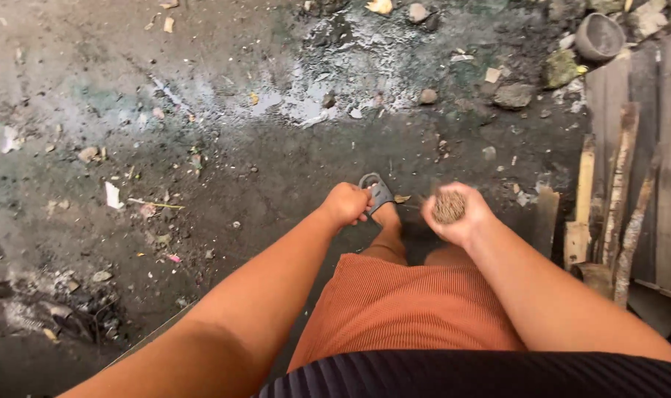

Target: Sweeping an outdoor dirt area using a stick broom.

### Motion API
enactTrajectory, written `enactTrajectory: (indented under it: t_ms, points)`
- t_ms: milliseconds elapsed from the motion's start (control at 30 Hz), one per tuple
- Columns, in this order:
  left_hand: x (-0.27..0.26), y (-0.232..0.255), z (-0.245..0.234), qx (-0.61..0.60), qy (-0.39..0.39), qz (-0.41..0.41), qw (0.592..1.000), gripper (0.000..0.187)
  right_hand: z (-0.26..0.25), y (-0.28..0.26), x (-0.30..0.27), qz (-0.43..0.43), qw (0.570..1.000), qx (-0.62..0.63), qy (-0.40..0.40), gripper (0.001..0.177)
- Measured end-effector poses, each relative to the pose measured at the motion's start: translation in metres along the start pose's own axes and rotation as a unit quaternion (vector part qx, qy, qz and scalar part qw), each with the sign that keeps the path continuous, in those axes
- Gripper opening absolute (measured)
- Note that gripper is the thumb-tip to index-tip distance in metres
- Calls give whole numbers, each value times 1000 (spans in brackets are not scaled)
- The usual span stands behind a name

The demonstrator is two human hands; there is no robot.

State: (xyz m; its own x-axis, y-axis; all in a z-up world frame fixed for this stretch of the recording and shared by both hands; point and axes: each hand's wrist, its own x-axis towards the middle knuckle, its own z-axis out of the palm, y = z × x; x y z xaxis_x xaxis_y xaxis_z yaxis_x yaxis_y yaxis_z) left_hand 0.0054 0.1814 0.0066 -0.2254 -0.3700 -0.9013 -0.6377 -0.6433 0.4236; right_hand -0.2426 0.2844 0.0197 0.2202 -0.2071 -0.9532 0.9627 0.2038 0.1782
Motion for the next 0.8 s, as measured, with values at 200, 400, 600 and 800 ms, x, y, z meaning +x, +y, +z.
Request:
enactTrajectory:
  t_ms: [200,400,600,800]
  points:
    - [-17,-12,-18,-10,15,-8,1000,31,71,28,-26,125,968,-107,-191,39]
    - [-2,-15,-26,-15,23,10,1000,32,63,14,-102,-75,976,-177,-99,32]
    - [-22,-8,-22,-57,23,25,998,31,-21,-81,15,-118,990,-71,23,21]
    - [-15,-16,-33,-60,35,3,998,28,64,-45,13,114,973,-175,-103,38]
